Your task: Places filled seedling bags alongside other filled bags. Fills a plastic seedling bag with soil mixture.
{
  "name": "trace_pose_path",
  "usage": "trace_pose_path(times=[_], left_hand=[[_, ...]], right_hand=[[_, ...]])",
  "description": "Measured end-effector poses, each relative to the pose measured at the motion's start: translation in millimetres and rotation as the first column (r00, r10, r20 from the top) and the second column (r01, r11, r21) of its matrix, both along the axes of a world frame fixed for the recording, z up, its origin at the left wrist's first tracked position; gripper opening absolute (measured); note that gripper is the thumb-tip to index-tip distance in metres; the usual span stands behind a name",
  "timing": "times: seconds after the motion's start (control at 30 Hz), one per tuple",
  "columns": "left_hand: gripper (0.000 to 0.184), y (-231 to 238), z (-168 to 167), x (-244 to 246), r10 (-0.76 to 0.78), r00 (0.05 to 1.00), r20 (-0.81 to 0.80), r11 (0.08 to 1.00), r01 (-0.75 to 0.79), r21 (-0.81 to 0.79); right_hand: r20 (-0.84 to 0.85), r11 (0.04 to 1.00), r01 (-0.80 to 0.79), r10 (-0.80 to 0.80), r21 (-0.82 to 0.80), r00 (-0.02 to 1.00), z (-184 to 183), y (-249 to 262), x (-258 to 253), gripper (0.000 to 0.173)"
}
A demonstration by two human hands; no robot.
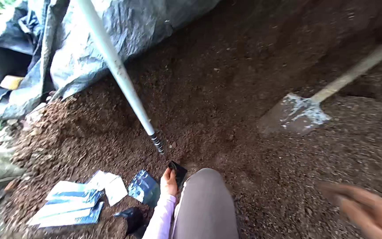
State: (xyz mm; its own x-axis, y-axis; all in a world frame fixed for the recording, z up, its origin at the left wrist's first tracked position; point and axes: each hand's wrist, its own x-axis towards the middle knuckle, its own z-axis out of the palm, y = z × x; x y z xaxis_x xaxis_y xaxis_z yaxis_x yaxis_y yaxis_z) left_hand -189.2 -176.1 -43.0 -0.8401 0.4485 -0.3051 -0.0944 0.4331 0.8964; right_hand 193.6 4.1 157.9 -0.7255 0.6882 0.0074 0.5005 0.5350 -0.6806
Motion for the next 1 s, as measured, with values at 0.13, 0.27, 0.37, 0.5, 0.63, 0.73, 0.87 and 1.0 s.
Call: trace_pose_path(times=[0.13,0.27,0.37,0.5,0.63,0.73,0.87,1.0], left_hand=[[0.011,58,74,24,-0.215,0.973,0.08,0.919,0.174,0.353],[0.011,107,121,69,-0.455,0.89,0.036,0.822,0.404,0.402],[0.009,139,131,107,-0.528,0.841,0.122,0.8,0.444,0.403],[0.013,160,106,128,-0.539,0.822,0.182,0.817,0.458,0.351],[0.017,159,79,128,-0.565,0.823,0.053,0.819,0.552,0.158],[0.024,160,71,130,-0.59,0.785,-0.189,0.791,0.609,0.061],[0.014,166,70,128,-0.624,0.299,-0.722,0.565,0.811,-0.153],[0.039,179,72,146,-0.736,0.086,-0.672,0.476,0.771,-0.423]], right_hand=[[-0.088,0.999,-0.047,0.046,-0.016,0.995,-24,-2,-86,0.033],[-0.098,0.933,0.019,-0.058,-0.359,0.994,-30,11,-133,0.052],[-0.146,0.885,0.123,-0.208,-0.449,0.967,-46,24,-132,0.047],[-0.066,0.871,0.282,-0.334,-0.402,0.94,-63,39,-101,0.033],[0.183,0.804,0.469,-0.432,-0.365,0.883,-101,53,-65,0.034],[0.246,0.775,0.506,-0.443,-0.377,0.862,-113,55,-57,0.034],[0.342,0.763,0.544,-0.437,-0.349,0.832,-106,62,-52,0.038],[0.386,0.811,0.519,-0.402,-0.271,0.83,-102,72,-43,0.036]])
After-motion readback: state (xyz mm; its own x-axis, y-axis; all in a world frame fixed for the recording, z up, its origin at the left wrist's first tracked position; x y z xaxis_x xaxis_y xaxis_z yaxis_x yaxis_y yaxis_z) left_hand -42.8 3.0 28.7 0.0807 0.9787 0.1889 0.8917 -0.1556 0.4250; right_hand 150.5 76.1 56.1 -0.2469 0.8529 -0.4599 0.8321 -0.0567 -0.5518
